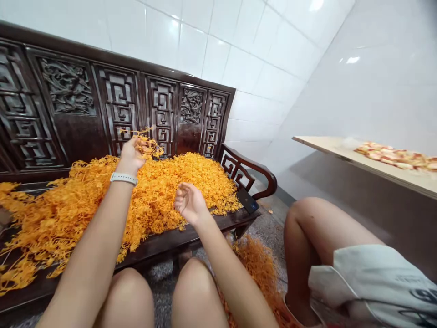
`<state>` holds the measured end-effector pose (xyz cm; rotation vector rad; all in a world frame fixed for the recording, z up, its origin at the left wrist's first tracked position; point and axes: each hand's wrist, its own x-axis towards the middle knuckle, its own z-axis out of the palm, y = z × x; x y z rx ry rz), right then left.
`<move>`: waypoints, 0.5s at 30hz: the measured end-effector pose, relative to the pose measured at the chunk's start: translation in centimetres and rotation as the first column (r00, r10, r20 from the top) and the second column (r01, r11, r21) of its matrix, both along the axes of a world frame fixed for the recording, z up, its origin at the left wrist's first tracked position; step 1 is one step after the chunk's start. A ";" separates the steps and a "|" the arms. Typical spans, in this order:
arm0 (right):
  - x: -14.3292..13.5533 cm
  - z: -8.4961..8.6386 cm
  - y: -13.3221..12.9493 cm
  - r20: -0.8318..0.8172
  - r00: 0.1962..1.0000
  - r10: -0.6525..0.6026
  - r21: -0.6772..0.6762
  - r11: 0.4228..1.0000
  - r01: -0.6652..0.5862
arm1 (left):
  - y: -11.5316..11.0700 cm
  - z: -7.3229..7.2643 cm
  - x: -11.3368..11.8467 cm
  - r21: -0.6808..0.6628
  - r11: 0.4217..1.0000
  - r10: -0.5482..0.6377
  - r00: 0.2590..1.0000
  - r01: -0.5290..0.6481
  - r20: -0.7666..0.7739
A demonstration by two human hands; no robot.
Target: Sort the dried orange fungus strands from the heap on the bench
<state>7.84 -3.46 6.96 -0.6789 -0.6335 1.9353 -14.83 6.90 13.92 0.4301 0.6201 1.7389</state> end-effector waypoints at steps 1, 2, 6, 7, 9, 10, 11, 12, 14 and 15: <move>-0.1 -0.4 -0.7 0.062 0.998 -0.003 0.048 0.999 0.000 | -1.2 -0.4 1.0 -0.003 0.997 -0.077 0.996 0.077 -0.043; -0.2 -0.6 -1.2 0.132 0.990 -0.055 0.109 0.993 0.040 | -2.5 -0.9 2.3 0.001 0.984 -0.174 0.979 0.176 -0.103; 0.7 0.3 -1.1 0.284 0.878 -0.385 0.343 0.896 0.282 | -7.5 -3.8 8.7 0.007 0.923 -0.368 0.888 0.384 -0.275; 1.0 0.5 -0.7 0.287 0.864 -0.413 0.389 0.875 0.289 | -8.5 -4.4 10.2 0.003 0.902 -0.410 0.859 0.432 -0.307; 1.9 0.6 0.0 0.289 0.844 -0.453 0.470 0.835 0.287 | -10.1 -5.2 12.6 -0.022 0.869 -0.465 0.800 0.495 -0.379; 2.4 0.4 0.2 0.296 0.815 -0.499 0.511 0.803 0.306 | -10.7 -5.4 13.4 -0.044 0.862 -0.473 0.771 0.505 -0.426; 3.2 0.1 0.3 0.310 0.759 -0.572 0.554 0.758 0.344 | -11.1 -5.6 14.1 -0.071 0.869 -0.459 0.745 0.489 -0.485; 4.0 -0.2 0.2 0.333 0.682 -0.652 0.598 0.705 0.382 | -11.5 -5.9 14.5 -0.097 0.887 -0.426 0.717 0.452 -0.552; 6.1 -1.1 -0.2 0.393 0.559 -0.730 0.671 0.644 0.368 | -12.1 -6.5 14.9 -0.117 0.928 -0.331 0.642 0.353 -0.692; 7.2 -1.5 -0.7 0.433 0.546 -0.717 0.687 0.654 0.315 | -12.2 -7.0 14.8 -0.107 0.947 -0.278 0.600 0.304 -0.750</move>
